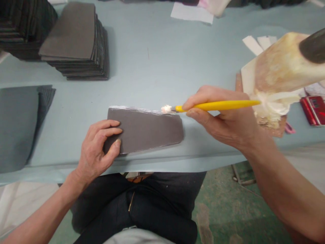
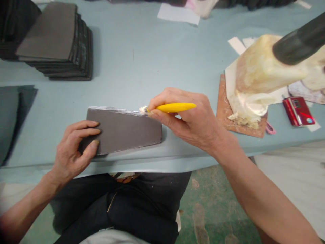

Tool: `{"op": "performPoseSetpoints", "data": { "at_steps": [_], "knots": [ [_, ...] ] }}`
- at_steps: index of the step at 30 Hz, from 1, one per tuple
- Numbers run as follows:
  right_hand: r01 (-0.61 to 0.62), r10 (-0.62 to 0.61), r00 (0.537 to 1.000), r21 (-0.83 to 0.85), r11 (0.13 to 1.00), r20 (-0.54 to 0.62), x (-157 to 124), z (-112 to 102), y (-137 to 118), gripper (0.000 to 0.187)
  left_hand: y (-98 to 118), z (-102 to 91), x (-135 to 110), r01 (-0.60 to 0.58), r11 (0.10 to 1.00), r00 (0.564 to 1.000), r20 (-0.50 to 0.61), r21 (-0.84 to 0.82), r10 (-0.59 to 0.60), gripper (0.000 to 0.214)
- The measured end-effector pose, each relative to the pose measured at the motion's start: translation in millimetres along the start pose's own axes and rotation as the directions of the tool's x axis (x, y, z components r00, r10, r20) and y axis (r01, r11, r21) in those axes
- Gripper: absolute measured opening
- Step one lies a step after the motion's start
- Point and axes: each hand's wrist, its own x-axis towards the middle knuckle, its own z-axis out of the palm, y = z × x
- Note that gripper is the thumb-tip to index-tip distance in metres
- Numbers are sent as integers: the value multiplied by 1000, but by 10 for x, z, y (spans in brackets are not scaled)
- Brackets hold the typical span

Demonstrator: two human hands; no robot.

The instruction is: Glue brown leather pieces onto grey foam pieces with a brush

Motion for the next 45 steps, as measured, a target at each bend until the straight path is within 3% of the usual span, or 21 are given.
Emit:
{"op": "performPoseSetpoints", "data": {
  "at_steps": [4,9,15,18,23,26,29,33,36,41,45],
  "knots": [
    [-1,3,999,-59,998,36,-50,31,68,20,-7,3,-1,-5,1000,1000,2,-2,5,27],
    [-66,66,998,-111,992,-8,-255,-125,103,14,-13,6,2,-14,1000,1000,0,-3,14,27],
    [-11,7,997,-53,999,-75,-236,-78,36,8,-12,3,-2,-7,1000,1000,-2,-7,7,29],
    [1,-4,999,-73,997,-41,-255,-46,52,10,-5,3,1,-11,1000,1000,-4,-5,11,28],
    [-12,9,1000,-150,989,-17,-344,-177,45,6,-1,11,8,-23,1000,1000,-4,-1,23,26],
    [-39,31,997,-116,992,-69,-328,-178,-2,7,10,12,3,-19,1000,1000,-11,-2,19,26],
    [-52,49,998,-84,995,-45,-308,-121,-23,8,33,11,-3,-13,1000,1000,-2,-8,13,26],
    [-46,49,999,-174,984,16,-297,-144,-34,9,56,25,5,-28,1000,1000,-12,-6,28,26],
    [-38,37,999,-188,981,-10,-191,-171,-109,5,64,31,11,-26,1000,999,-21,-18,26,28],
    [12,-10,997,32,999,-73,266,152,-234,7,61,22,-4,-15,999,1000,-18,-48,14,31],
    [109,-110,994,89,990,0,626,533,-199,10,68,22,-2,-18,998,1000,-23,-53,17,30]
  ]
}}
